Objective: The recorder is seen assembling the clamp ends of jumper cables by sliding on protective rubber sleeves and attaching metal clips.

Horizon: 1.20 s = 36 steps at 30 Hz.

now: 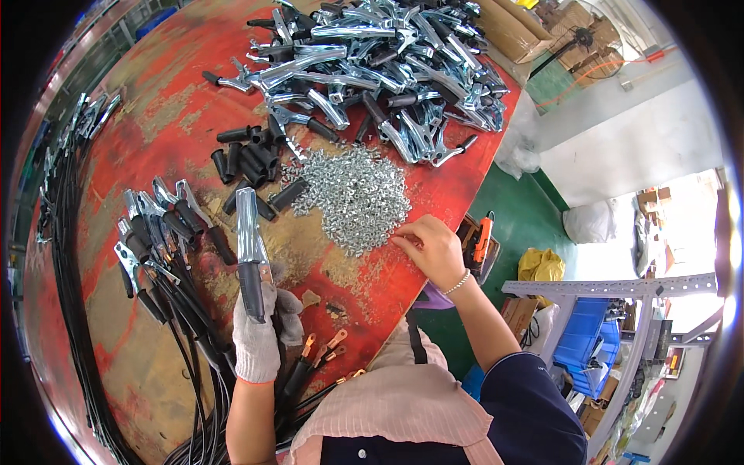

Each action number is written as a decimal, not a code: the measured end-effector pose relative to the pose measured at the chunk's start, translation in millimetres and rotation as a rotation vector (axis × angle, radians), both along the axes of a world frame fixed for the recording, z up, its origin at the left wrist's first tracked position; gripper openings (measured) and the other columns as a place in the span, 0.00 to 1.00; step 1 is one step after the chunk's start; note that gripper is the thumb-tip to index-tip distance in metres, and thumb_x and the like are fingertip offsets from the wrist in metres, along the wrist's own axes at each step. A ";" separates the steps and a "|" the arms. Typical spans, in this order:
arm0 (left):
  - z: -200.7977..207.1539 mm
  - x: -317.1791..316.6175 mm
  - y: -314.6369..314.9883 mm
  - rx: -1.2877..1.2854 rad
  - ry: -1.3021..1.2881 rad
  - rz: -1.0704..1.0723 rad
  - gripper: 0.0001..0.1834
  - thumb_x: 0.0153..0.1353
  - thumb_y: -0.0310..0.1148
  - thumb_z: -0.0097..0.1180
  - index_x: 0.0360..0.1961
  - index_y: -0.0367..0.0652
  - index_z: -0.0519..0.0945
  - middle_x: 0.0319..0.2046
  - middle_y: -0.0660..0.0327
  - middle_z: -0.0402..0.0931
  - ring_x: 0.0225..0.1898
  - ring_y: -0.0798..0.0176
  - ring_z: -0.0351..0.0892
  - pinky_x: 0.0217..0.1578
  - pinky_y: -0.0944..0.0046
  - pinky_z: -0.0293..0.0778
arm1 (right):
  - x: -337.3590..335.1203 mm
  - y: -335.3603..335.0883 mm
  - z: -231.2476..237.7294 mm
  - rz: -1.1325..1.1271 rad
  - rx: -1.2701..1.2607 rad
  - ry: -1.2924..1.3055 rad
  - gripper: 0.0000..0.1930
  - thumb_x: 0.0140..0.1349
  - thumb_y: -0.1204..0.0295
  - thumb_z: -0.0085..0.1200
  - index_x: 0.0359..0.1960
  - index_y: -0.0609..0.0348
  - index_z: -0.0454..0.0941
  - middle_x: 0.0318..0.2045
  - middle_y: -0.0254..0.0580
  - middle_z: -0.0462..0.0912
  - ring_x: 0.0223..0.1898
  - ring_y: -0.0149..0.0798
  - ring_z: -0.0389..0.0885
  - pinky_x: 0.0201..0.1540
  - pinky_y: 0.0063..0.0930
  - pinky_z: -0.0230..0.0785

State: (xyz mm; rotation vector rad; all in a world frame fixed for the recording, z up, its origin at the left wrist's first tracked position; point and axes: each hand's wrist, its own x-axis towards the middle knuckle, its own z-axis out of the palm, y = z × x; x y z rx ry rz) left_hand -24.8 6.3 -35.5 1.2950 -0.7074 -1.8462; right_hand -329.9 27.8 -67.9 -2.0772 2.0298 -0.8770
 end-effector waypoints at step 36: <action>35.9 -3.4 6.3 -0.195 -0.248 -0.283 0.18 0.68 0.30 0.45 0.58 0.36 0.69 0.28 0.61 0.77 0.26 0.71 0.77 0.26 0.68 0.75 | 130.5 -31.7 53.3 0.428 -0.221 -0.226 0.15 0.40 0.77 0.72 0.32 0.50 0.84 0.25 0.35 0.77 0.26 0.40 0.77 0.27 0.31 0.68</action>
